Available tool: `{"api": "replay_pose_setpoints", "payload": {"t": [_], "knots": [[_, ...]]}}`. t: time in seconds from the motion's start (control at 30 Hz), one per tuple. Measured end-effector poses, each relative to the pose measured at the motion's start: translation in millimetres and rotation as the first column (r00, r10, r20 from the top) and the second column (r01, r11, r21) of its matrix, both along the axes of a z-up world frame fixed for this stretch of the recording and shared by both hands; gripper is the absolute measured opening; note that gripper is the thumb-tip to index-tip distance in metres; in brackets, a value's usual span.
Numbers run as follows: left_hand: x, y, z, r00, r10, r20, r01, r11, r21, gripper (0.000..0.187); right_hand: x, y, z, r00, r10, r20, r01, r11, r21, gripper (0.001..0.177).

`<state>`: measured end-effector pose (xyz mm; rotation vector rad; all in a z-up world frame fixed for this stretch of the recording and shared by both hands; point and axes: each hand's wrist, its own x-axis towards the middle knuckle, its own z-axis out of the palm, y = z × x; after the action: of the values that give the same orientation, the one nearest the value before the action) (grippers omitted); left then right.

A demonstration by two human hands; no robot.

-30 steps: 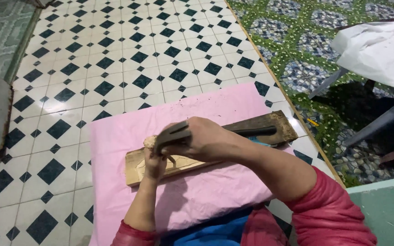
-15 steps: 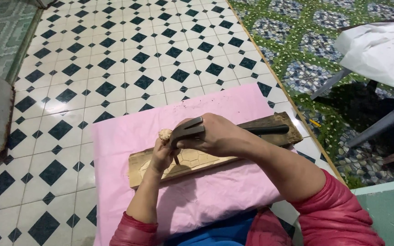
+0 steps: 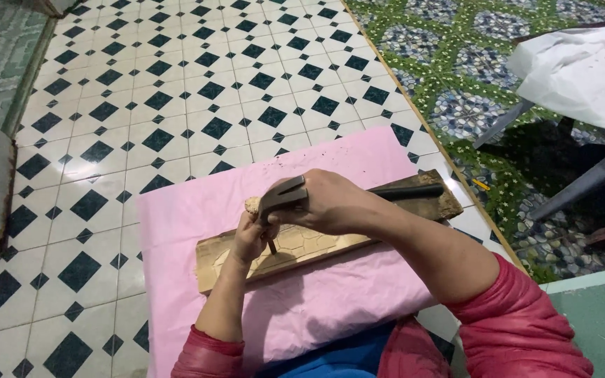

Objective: Carving a decorative turtle design into a wooden board using a hammer and chisel

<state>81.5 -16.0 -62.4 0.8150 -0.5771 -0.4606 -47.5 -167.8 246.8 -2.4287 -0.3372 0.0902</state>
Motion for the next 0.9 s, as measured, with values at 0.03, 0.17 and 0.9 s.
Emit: {"api": "replay_pose_setpoints", "payload": {"t": [0.03,0.17,0.9], "knots": [[1.6,0.7,0.8,1.000,0.001,0.001,-0.001,1.000,0.001,0.018,0.8,1.7,0.0,1.000,0.001,0.001,-0.001,1.000,0.001,0.031],[6.5,0.5,-2.3,0.993,-0.057,0.107,0.068,0.992,-0.103,0.036,6.8,14.0,4.5,0.988,-0.002,0.154,0.006,1.000,-0.027,0.034],[8.6,18.9,-30.7,0.978,0.160,0.133,-0.139,0.978,-0.154,0.037,-3.4,20.4,26.9,0.999,0.036,0.024,-0.035,0.999,-0.042,0.054]]}}
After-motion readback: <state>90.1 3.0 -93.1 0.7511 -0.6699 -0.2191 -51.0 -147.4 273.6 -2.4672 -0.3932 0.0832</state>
